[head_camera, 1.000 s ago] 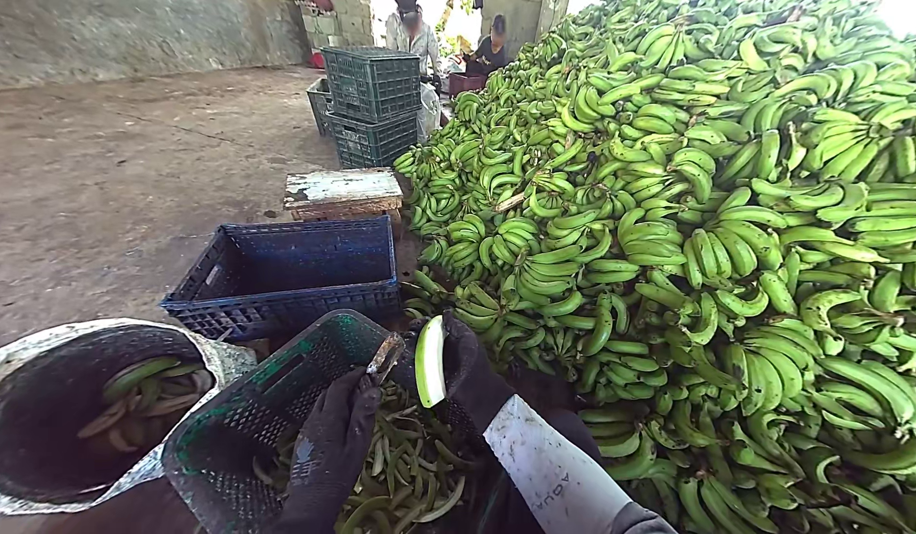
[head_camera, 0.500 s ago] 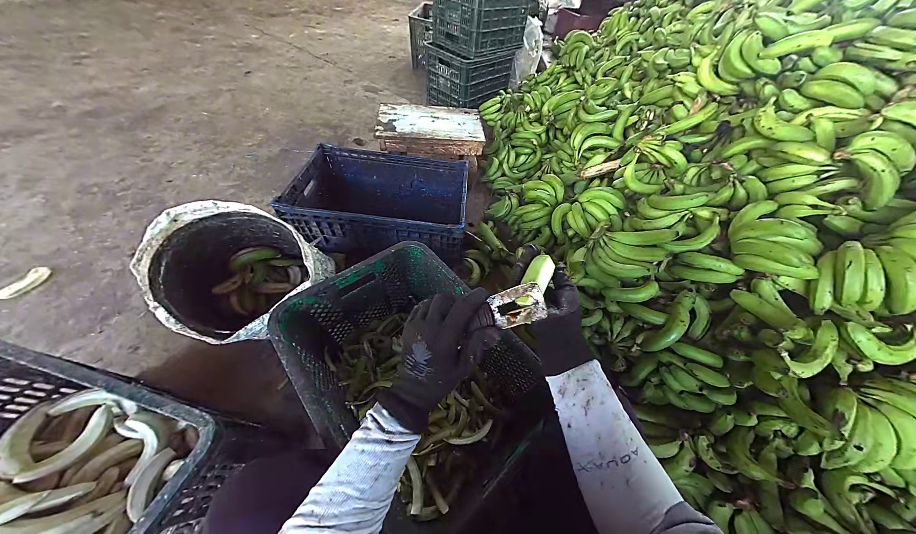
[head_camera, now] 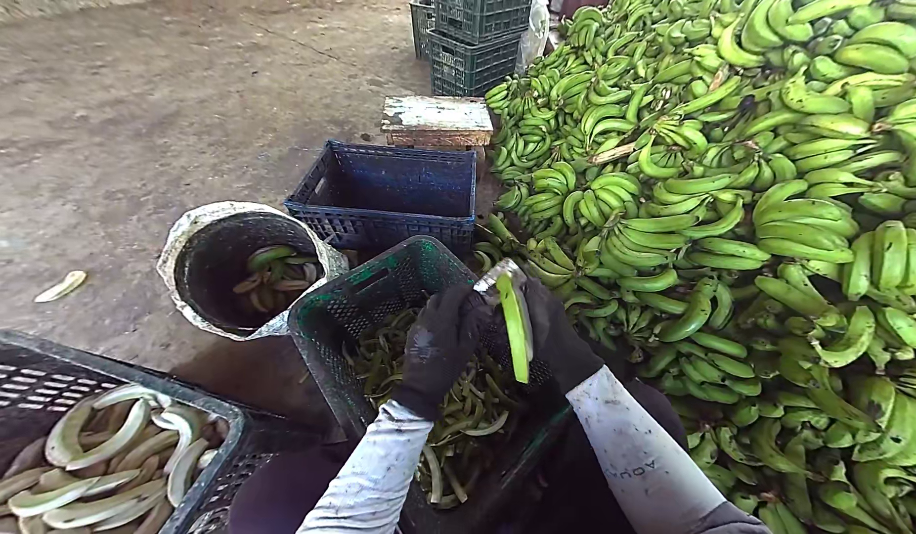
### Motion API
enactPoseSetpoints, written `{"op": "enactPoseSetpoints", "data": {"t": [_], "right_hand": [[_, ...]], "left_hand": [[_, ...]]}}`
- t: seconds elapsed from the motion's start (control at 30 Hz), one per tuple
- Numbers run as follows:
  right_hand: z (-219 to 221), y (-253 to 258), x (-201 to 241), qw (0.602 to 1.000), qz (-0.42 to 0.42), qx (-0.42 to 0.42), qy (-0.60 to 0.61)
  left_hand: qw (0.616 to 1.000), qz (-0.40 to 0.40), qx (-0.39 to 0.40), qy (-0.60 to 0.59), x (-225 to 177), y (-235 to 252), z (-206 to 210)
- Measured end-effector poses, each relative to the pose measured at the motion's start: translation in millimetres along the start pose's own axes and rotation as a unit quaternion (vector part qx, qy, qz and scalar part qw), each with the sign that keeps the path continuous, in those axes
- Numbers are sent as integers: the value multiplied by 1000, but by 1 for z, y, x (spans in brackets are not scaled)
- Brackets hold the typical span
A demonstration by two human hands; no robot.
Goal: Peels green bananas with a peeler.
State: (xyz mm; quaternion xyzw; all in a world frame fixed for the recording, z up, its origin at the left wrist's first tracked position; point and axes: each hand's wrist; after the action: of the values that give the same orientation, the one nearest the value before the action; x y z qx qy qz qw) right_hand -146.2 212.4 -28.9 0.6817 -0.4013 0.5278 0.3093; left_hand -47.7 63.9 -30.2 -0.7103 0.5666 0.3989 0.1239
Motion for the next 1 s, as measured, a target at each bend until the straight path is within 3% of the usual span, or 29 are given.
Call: {"op": "enactPoseSetpoints", "data": {"t": [0.07, 0.2, 0.27, 0.33, 0.43, 0.57, 0.63, 0.7, 0.8, 0.9, 0.93, 1.0], "right_hand": [[-1, -11, 8, 994, -42, 51, -85], [-1, -17, -3, 992, -58, 105, 33], [0, -10, -5, 989, -1, 83, 119], [-4, 1, -6, 966, 80, 79, 233], [-10, 8, -4, 913, 169, 38, 370], [-23, 13, -14, 877, 142, 41, 457], [-26, 13, -16, 854, 180, 78, 481], [-28, 10, -17, 861, 192, 111, 457], [-17, 10, -17, 907, 179, 89, 371], [-5, 2, -13, 953, 120, 46, 273], [-3, -1, -11, 958, 113, 50, 260], [5, 2, -8, 923, 165, 69, 340]], "left_hand": [[991, -84, 43, -92, 6, 5, -12], [968, -160, 82, -175, 29, 5, -17], [972, -147, 67, -170, 33, 1, -20], [986, -93, 39, -133, 31, -3, -22], [998, 54, 11, -11, 31, -11, -20], [971, 232, -10, 60, 29, -21, -5], [960, 268, -9, 75, 25, -26, 1], [956, 280, -10, 84, 21, -29, 8], [970, 235, -3, 68, 17, -28, 19], [997, 60, 47, 23, 18, -22, 19], [999, -1, 51, 3, 22, -18, 17], [994, -93, 42, -43, 31, -10, 5]]}}
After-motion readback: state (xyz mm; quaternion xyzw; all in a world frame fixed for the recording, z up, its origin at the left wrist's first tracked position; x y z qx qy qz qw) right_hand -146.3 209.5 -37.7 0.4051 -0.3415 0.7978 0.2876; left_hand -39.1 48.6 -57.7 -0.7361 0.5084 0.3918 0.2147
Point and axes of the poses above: each hand's wrist, its own y-axis towards the middle knuckle, its own z-axis out of the palm, x = y × z, and after that the axes turned 3 degrees about -y, right-handed
